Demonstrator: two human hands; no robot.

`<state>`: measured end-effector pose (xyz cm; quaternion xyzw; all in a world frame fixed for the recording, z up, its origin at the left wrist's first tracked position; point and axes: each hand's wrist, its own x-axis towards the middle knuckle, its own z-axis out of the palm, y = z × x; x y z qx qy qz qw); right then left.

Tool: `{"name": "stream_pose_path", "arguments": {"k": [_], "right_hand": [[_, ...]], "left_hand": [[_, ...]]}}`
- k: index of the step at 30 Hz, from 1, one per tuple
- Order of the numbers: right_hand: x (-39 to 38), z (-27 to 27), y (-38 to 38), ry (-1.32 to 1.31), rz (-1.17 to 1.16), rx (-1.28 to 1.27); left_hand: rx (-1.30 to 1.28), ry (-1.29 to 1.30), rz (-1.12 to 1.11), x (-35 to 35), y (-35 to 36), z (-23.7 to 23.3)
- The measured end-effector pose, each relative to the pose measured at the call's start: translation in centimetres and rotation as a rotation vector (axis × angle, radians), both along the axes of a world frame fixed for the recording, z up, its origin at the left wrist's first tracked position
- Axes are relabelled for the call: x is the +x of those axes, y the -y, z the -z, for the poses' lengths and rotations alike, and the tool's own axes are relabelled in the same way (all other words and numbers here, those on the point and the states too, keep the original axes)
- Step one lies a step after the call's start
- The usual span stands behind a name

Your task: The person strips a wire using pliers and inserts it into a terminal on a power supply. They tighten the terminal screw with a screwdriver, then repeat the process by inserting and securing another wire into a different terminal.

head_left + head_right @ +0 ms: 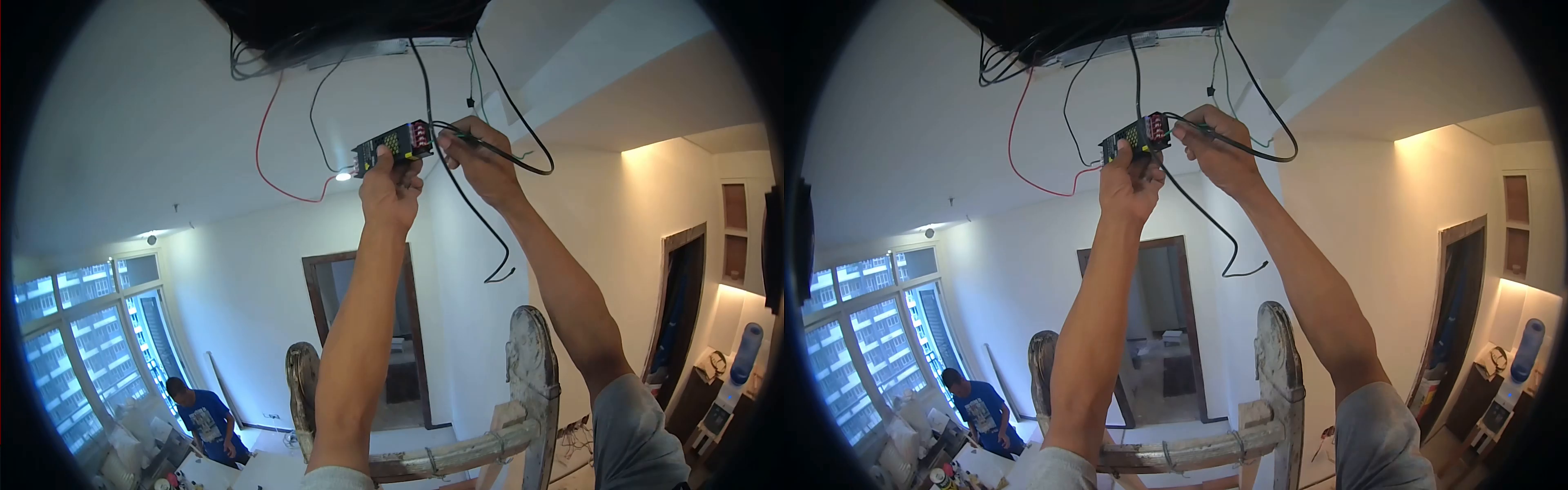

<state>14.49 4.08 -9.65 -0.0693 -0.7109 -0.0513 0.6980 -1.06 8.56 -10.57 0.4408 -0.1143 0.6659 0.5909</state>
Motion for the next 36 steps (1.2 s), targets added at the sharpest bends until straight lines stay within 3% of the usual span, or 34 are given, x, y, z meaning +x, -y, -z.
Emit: {"name": "stream_pose_path", "arguments": {"k": [3,9,11,13,17,21,26,29,36], "right_hand": [[0.5,-0.1,0.3,0.053,-0.013,0.045],[1.4,-0.4,0.5,0.081,0.222,0.085],[1.2,-0.1,0.4,0.044,0.211,0.065],[0.9,0.1,0.0,-0.068,0.195,-0.001],[1.2,0.3,-0.2,-0.119,-0.011,-0.214],[2.0,0.6,-1.4,-0.073,-0.037,-0.106],[2.9,0.6,-1.4,0.014,0.093,0.050],[3.6,0.7,-1.5,0.017,0.197,0.074],[3.2,1.1,-1.9,-0.067,-0.013,-0.079]], "left_hand": [[-0.024,-0.036,-0.010,-0.1,0.4,-0.5],[0.013,-0.135,-0.077,-0.3,0.7,-0.8],[0.049,-0.132,-0.080,0.1,0.2,-0.8],[0.128,0.030,-0.119,0.8,-0.4,-0.5],[0.310,0.120,-0.170,1.7,-2.2,0.7],[0.210,0.057,-0.089,1.8,-1.8,0.8],[0.081,-0.112,-0.007,1.3,-1.1,0.3],[0.162,-0.109,-0.016,1.5,-1.1,0.3],[0.315,0.069,-0.131,2.7,-2.3,0.9]]}}
